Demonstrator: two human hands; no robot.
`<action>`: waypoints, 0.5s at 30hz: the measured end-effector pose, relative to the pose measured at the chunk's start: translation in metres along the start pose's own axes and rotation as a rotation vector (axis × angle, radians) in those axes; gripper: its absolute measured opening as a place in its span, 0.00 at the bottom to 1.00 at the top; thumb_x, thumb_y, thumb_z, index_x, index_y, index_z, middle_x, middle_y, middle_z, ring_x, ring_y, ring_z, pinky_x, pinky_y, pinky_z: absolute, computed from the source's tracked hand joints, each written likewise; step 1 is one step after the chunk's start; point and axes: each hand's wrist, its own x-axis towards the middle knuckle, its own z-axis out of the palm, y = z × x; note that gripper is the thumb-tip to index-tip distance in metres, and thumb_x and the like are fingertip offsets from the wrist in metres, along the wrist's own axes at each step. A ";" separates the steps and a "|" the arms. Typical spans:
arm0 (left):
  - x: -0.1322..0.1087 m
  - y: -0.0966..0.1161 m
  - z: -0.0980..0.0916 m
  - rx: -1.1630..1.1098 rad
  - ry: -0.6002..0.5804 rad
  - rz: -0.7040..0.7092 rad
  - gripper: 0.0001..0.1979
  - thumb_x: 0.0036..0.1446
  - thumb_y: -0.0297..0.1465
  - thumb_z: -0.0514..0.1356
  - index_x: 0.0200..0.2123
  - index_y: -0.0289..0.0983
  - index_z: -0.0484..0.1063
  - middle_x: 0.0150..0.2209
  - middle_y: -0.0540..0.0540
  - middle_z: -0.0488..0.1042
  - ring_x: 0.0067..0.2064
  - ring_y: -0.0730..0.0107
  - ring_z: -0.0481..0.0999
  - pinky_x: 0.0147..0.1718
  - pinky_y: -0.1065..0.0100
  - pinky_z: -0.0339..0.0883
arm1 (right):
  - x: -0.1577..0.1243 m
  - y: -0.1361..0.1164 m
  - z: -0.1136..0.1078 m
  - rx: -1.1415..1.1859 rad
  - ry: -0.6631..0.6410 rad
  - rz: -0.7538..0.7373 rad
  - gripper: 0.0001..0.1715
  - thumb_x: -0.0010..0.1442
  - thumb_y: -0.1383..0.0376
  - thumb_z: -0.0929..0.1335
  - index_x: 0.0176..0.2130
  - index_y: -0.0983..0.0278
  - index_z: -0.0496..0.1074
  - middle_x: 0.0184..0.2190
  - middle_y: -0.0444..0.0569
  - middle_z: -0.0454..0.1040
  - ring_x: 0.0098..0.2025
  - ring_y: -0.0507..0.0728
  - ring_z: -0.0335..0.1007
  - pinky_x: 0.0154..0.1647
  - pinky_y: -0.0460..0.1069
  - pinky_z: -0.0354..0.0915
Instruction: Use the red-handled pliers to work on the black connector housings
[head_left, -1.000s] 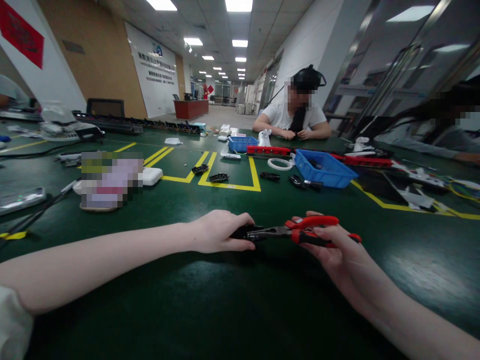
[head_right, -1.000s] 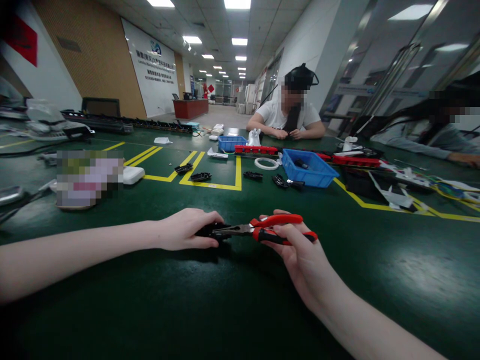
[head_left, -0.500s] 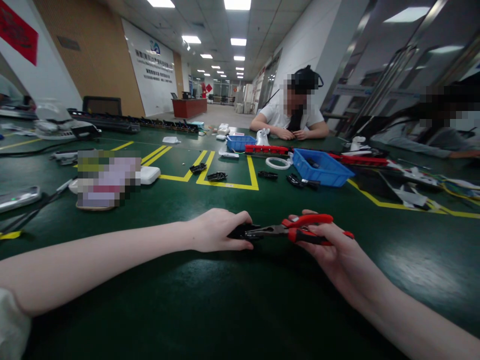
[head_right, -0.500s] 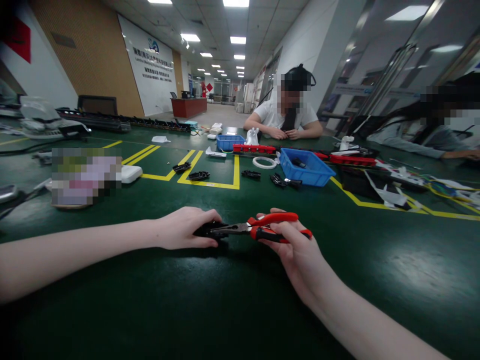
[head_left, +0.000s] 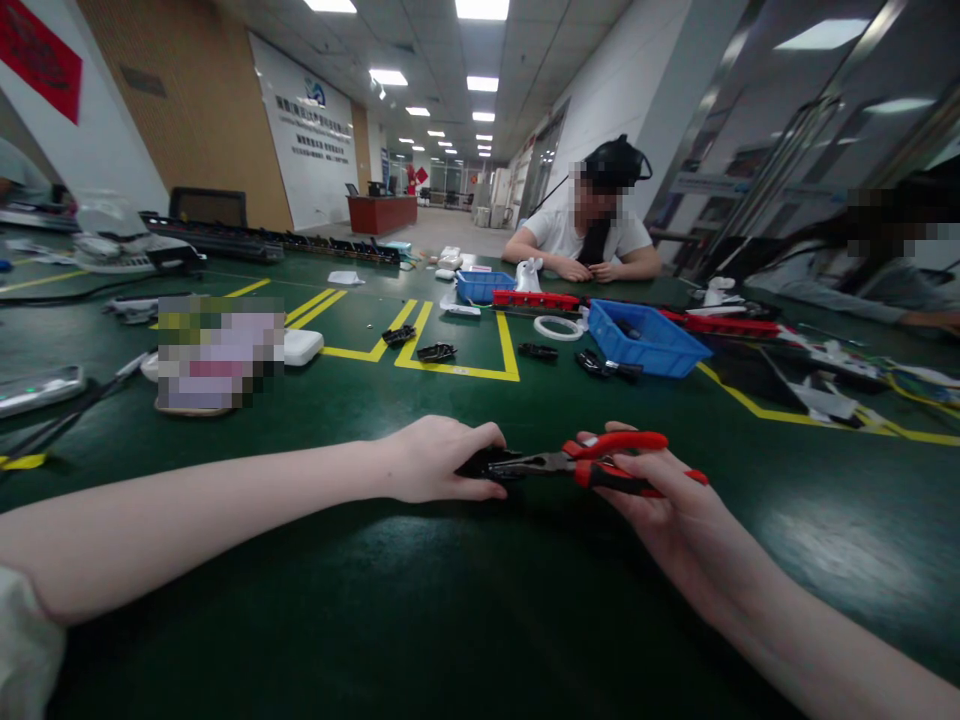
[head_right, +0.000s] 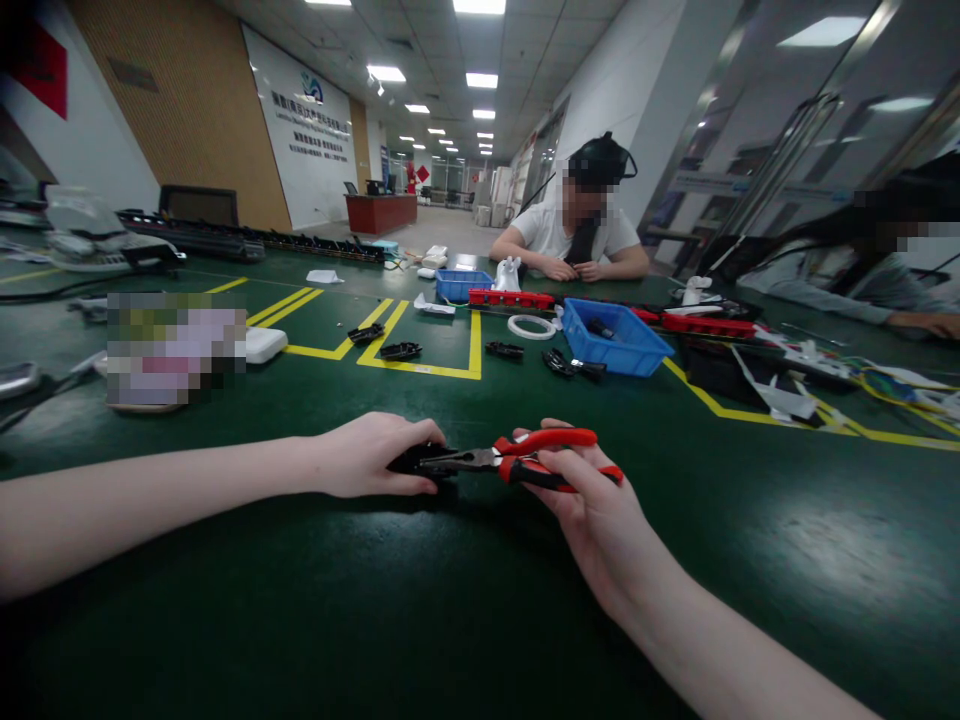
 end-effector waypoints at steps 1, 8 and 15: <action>0.000 0.000 0.000 -0.001 0.001 -0.001 0.19 0.61 0.43 0.60 0.48 0.37 0.64 0.33 0.48 0.75 0.30 0.67 0.74 0.27 0.71 0.61 | 0.000 0.000 0.000 0.000 -0.002 0.004 0.26 0.49 0.68 0.74 0.48 0.62 0.70 0.46 0.50 0.79 0.50 0.60 0.75 0.49 0.51 0.74; 0.000 0.002 -0.002 0.006 -0.014 -0.021 0.19 0.61 0.43 0.61 0.48 0.37 0.65 0.35 0.47 0.75 0.31 0.66 0.75 0.26 0.71 0.61 | 0.002 0.001 -0.002 -0.001 -0.016 -0.004 0.26 0.50 0.67 0.74 0.48 0.62 0.70 0.46 0.50 0.79 0.52 0.60 0.74 0.53 0.51 0.72; 0.000 0.002 -0.002 -0.010 -0.011 -0.018 0.19 0.61 0.43 0.60 0.49 0.37 0.64 0.34 0.47 0.75 0.31 0.66 0.74 0.26 0.71 0.61 | 0.000 -0.002 -0.001 -0.015 -0.018 -0.027 0.22 0.51 0.67 0.74 0.47 0.62 0.71 0.44 0.50 0.79 0.51 0.61 0.75 0.54 0.54 0.72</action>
